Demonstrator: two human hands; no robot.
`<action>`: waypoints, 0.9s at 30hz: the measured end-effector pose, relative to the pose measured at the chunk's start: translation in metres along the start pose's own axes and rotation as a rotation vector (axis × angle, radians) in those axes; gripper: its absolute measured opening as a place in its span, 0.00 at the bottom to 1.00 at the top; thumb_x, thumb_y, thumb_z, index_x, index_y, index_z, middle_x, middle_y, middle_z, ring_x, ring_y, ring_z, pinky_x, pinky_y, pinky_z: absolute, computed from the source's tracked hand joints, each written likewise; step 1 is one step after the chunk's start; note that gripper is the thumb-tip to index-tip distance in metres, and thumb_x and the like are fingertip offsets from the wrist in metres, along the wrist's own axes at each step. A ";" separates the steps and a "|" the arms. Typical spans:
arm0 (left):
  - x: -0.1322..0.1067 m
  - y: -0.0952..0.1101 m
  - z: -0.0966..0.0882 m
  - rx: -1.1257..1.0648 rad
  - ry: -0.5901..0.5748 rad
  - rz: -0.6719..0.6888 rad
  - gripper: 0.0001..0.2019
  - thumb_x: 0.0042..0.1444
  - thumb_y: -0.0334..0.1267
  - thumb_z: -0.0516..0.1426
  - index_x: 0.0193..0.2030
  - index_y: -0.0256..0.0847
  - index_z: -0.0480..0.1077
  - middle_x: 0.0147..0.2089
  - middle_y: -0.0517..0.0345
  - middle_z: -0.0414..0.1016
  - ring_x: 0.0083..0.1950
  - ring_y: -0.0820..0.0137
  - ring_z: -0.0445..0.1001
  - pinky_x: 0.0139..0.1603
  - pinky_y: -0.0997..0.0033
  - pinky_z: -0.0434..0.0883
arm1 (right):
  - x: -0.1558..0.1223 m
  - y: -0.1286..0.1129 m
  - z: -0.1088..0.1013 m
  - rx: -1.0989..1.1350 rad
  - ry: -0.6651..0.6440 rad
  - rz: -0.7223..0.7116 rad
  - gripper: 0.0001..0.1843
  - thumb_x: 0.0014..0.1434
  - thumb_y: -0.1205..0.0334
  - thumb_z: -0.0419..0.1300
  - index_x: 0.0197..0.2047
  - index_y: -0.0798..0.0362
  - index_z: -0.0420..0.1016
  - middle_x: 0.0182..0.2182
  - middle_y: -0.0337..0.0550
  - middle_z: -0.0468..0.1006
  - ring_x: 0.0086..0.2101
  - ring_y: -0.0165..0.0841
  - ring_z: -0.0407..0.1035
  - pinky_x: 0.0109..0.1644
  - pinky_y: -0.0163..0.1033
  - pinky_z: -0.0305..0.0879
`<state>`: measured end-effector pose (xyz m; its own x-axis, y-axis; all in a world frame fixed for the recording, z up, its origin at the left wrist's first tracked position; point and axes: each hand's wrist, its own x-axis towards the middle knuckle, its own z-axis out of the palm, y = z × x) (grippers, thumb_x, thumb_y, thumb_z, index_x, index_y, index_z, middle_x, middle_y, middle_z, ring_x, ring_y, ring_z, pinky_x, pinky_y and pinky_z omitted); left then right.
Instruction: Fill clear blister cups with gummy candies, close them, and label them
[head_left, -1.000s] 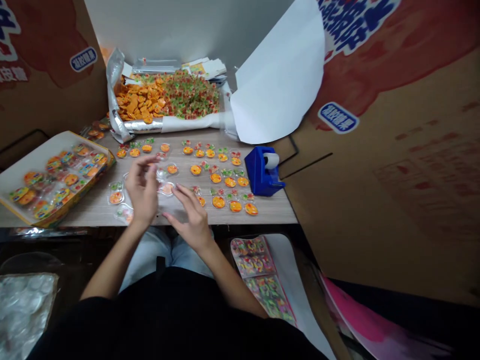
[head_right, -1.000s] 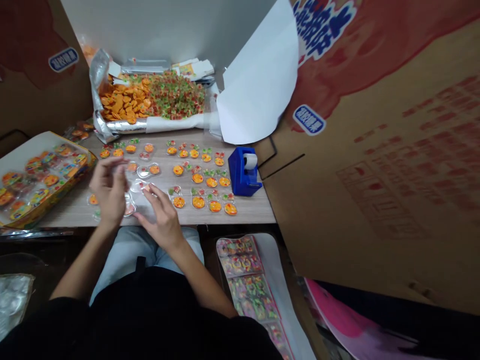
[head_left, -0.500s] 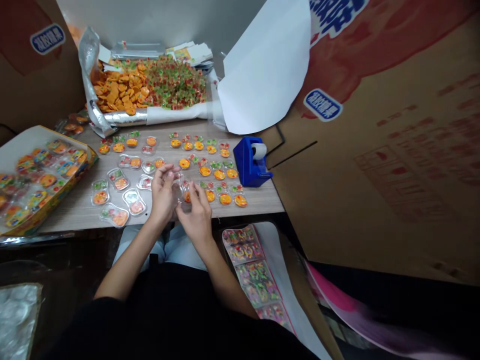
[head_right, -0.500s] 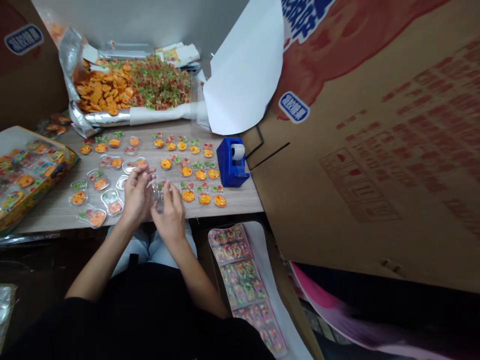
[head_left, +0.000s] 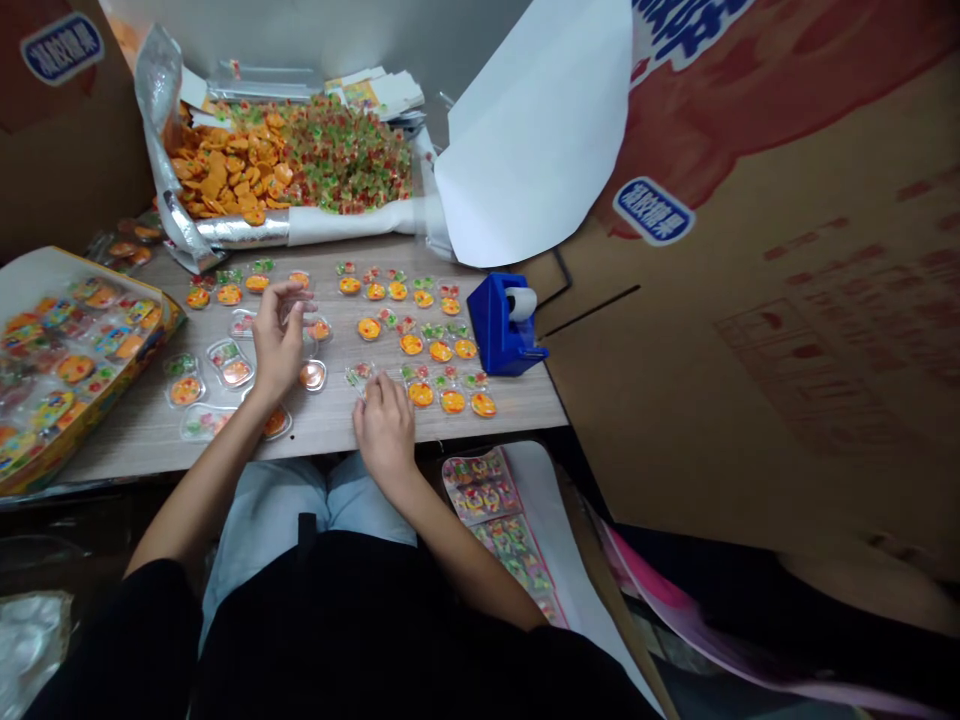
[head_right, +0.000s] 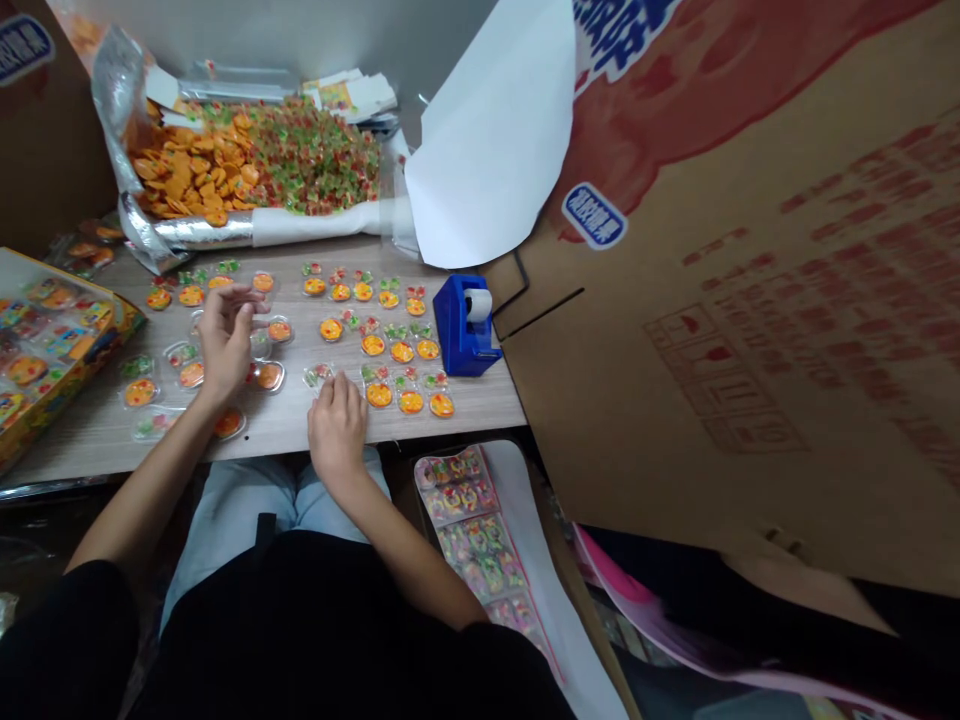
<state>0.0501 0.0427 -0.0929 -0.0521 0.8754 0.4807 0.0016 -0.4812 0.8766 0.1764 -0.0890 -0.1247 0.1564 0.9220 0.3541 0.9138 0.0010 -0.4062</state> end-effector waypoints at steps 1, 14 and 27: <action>0.002 -0.002 0.002 -0.008 -0.005 0.000 0.22 0.56 0.60 0.58 0.45 0.43 0.68 0.42 0.52 0.74 0.39 0.69 0.76 0.34 0.72 0.75 | -0.001 0.001 0.002 0.016 0.007 -0.008 0.17 0.63 0.71 0.50 0.51 0.63 0.74 0.53 0.67 0.73 0.53 0.49 0.66 0.56 0.57 0.64; 0.007 0.006 -0.003 -0.031 0.027 -0.037 0.21 0.55 0.59 0.59 0.46 0.45 0.67 0.44 0.51 0.75 0.42 0.66 0.77 0.38 0.65 0.78 | 0.002 0.010 -0.019 0.278 0.125 -0.127 0.17 0.61 0.68 0.52 0.51 0.54 0.74 0.52 0.53 0.75 0.54 0.42 0.66 0.61 0.54 0.63; 0.000 0.030 -0.005 -0.044 -0.014 -0.032 0.19 0.56 0.56 0.59 0.46 0.45 0.67 0.44 0.53 0.75 0.43 0.66 0.77 0.38 0.68 0.78 | 0.013 0.019 -0.008 0.197 -0.122 -0.249 0.29 0.56 0.74 0.47 0.61 0.60 0.66 0.56 0.58 0.71 0.58 0.43 0.62 0.64 0.55 0.61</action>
<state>0.0448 0.0278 -0.0670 -0.0377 0.8907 0.4530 -0.0437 -0.4544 0.8897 0.1987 -0.0799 -0.1214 -0.1192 0.9238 0.3638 0.8266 0.2953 -0.4791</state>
